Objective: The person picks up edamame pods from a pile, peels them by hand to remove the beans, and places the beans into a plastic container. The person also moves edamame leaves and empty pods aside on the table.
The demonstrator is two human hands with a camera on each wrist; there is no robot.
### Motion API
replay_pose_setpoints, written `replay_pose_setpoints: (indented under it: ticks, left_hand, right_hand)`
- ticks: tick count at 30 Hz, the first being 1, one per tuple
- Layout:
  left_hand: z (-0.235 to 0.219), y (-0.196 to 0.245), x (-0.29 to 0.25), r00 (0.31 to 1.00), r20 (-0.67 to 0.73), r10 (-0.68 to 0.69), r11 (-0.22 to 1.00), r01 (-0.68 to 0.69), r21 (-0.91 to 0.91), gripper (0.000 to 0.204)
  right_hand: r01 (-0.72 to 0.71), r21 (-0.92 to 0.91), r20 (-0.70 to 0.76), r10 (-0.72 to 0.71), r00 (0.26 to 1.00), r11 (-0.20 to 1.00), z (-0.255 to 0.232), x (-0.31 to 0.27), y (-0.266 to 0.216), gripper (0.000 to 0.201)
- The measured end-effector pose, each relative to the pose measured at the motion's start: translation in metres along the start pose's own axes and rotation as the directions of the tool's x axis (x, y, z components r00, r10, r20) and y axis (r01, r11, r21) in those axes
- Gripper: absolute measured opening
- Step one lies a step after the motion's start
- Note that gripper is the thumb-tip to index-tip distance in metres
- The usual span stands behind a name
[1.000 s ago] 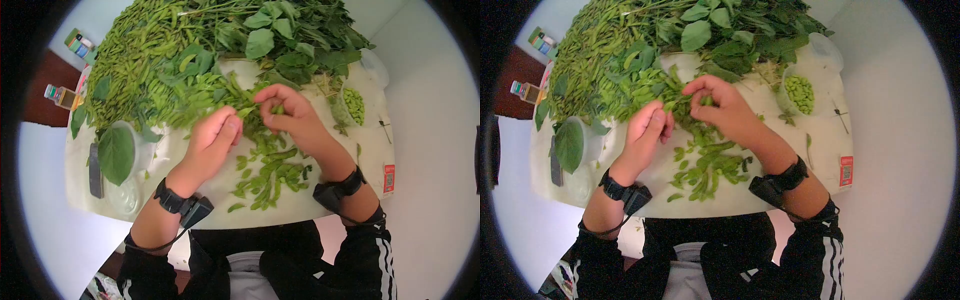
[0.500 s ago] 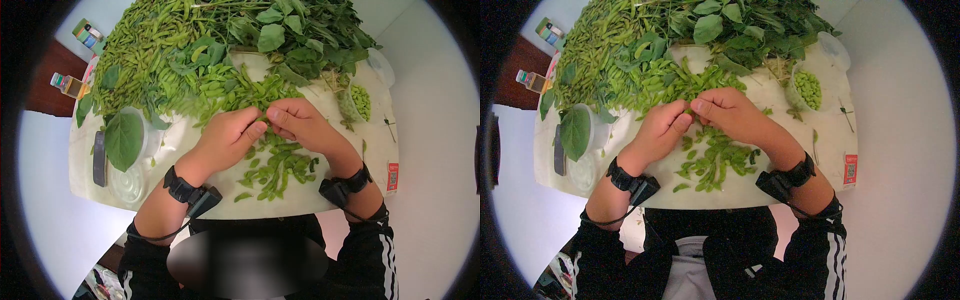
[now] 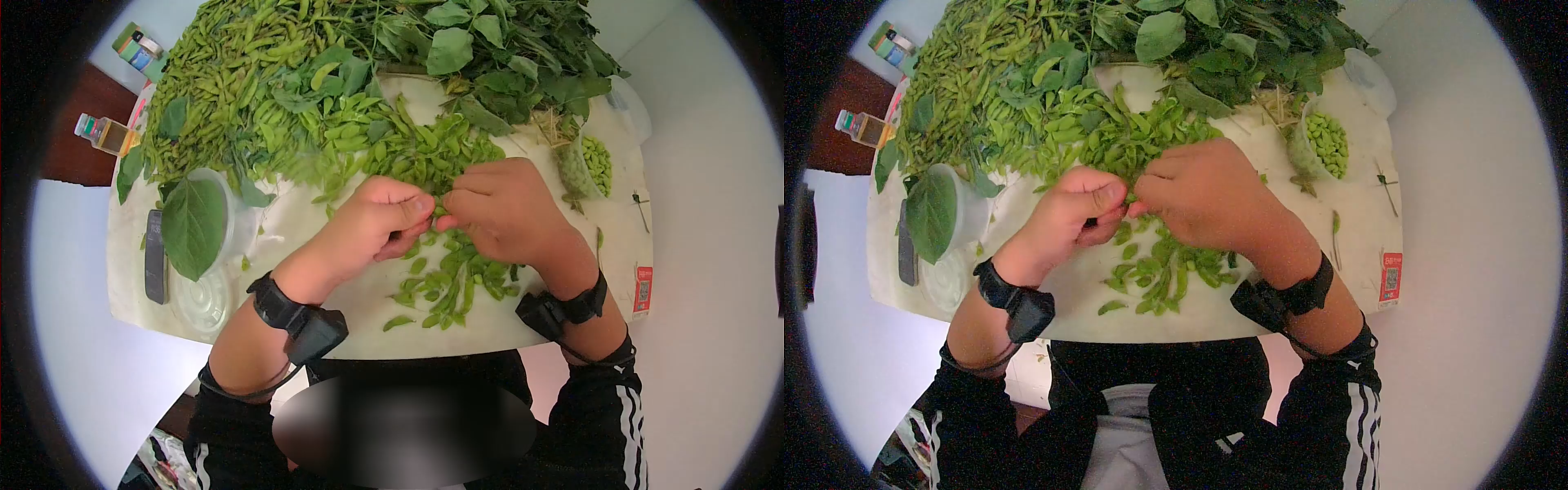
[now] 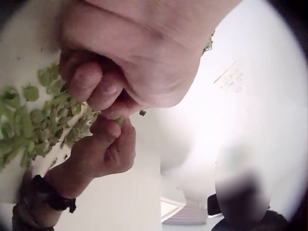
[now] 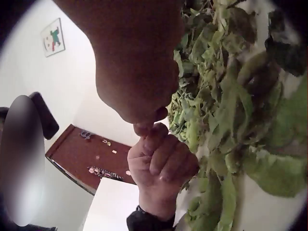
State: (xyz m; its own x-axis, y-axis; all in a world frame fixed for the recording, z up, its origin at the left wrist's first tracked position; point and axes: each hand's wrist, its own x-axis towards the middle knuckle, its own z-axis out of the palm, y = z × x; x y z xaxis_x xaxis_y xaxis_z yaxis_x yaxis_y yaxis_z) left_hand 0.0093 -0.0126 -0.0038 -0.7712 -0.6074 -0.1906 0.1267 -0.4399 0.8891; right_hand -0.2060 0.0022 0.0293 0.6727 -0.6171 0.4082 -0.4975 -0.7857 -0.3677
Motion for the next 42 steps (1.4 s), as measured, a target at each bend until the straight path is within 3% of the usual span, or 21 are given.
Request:
replay_pose_setpoints:
  ticks: [4, 8, 10, 11, 12, 13, 14, 15, 16, 17, 18, 19, 20, 21, 23, 27, 29, 32, 36, 38, 42]
  left_hand:
    - [-0.001, 0.007, -0.002, 0.981, 0.084, -0.174, 0.966, 0.186, -0.182, 0.041]
    - [-0.002, 0.007, -0.005, 0.974, 0.161, -0.156, 0.938, 0.198, -0.286, 0.037]
    - [0.004, 0.004, -0.003, 0.996, 0.046, 0.071, 0.978, -0.061, -0.199, 0.038]
    - [0.011, 0.002, -0.006, 0.997, 0.047, 0.068, 0.978, -0.057, -0.201, 0.038]
    - [0.014, 0.002, -0.006, 0.972, -0.108, 0.206, 0.968, -0.186, 0.170, 0.037]
    - [0.015, 0.002, -0.005, 0.901, -0.203, 0.382, 0.818, -0.228, 0.528, 0.036]
    - [0.016, 0.003, -0.005, 0.901, -0.204, 0.383, 0.817, -0.228, 0.529, 0.036]
    - [0.017, 0.004, -0.006, 0.833, -0.186, 0.521, 0.662, -0.257, 0.704, 0.029]
    - [0.018, 0.004, -0.007, 0.755, -0.134, 0.642, 0.474, -0.253, 0.844, 0.021]
    - [0.019, 0.003, -0.006, 0.757, -0.136, 0.639, 0.475, -0.249, 0.844, 0.021]
    - [0.019, 0.002, -0.004, 0.731, -0.146, 0.666, 0.480, -0.270, 0.835, 0.019]
    - [0.018, 0.002, -0.002, 0.703, -0.154, 0.694, 0.480, -0.294, 0.826, 0.017]
    - [0.018, 0.002, 0.000, 0.700, -0.145, 0.699, 0.475, -0.302, 0.827, 0.017]
    - [0.018, 0.000, -0.001, 0.700, -0.157, 0.697, 0.472, -0.283, 0.835, 0.017]
    - [0.020, -0.003, -0.002, 0.702, -0.176, 0.690, 0.478, -0.259, 0.840, 0.017]
    - [0.017, 0.000, -0.001, 0.704, -0.134, 0.697, 0.431, -0.262, 0.864, 0.015]
    - [0.016, 0.000, -0.002, 0.725, -0.102, 0.681, 0.408, -0.260, 0.875, 0.013]
    - [0.012, 0.001, 0.000, 0.803, -0.066, 0.592, 0.382, -0.208, 0.900, 0.015]
    - [0.012, -0.002, 0.002, 0.846, -0.152, 0.511, 0.551, -0.186, 0.813, 0.020]
    - [0.012, -0.004, 0.003, 0.852, -0.174, 0.493, 0.598, -0.187, 0.780, 0.022]
    - [0.008, -0.007, 0.005, 0.873, -0.240, 0.425, 0.716, -0.163, 0.679, 0.023]
  right_hand:
    - [0.130, -0.272, -0.036, -0.145, 0.989, 0.953, -0.006, 0.004, -0.009, 0.026]
    - [0.177, -0.435, -0.129, -0.256, 0.958, 0.883, -0.008, 0.004, -0.012, 0.026]
    - [0.119, -0.464, -0.157, -0.213, 0.964, 0.878, -0.005, 0.003, -0.009, 0.024]
    - [0.059, -0.489, -0.187, -0.171, 0.967, 0.870, -0.005, 0.001, -0.010, 0.023]
    - [0.061, -0.498, -0.191, -0.178, 0.965, 0.865, -0.005, 0.001, -0.008, 0.023]
    - [-0.021, -0.383, -0.213, -0.066, 0.975, 0.924, -0.003, 0.001, -0.006, 0.025]
    - [-0.107, -0.255, -0.217, 0.051, 0.975, 0.961, -0.001, 0.000, -0.005, 0.026]
    - [-0.108, -0.251, -0.215, 0.053, 0.975, 0.962, 0.001, -0.001, -0.005, 0.026]
    - [-0.187, -0.080, -0.195, 0.168, 0.966, 0.979, 0.002, -0.002, -0.004, 0.026]
    - [-0.265, 0.090, -0.156, 0.277, 0.948, 0.960, 0.004, -0.003, -0.004, 0.026]
    - [-0.267, 0.091, -0.159, 0.279, 0.947, 0.959, 0.007, -0.004, -0.004, 0.026]
    - [-0.300, 0.306, -0.158, 0.359, 0.920, 0.903, 0.011, -0.004, -0.003, 0.022]
    - [-0.313, 0.501, -0.139, 0.433, 0.891, 0.807, 0.012, -0.004, -0.002, 0.019]
    - [-0.315, 0.500, -0.138, 0.433, 0.891, 0.807, 0.013, -0.003, -0.004, 0.019]
    - [-0.411, 0.681, -0.051, 0.600, 0.798, 0.605, 0.014, -0.003, -0.010, 0.014]
    - [-0.379, 0.693, -0.074, 0.583, 0.809, 0.613, 0.019, -0.002, -0.004, 0.015]
    - [-0.369, 0.775, -0.028, 0.611, 0.791, 0.513, 0.025, -0.004, -0.002, 0.016]
    - [-0.476, 0.590, 0.005, 0.586, 0.810, 0.652, 0.022, 0.001, -0.005, 0.014]
    - [-0.494, 0.619, 0.109, 0.556, 0.824, 0.610, 0.015, 0.004, -0.008, 0.010]
    - [-0.518, 0.526, 0.146, 0.529, 0.836, 0.675, 0.011, 0.004, -0.009, 0.008]
    - [-0.591, 0.581, 0.243, 0.574, 0.782, 0.560, 0.012, 0.005, -0.009, 0.009]
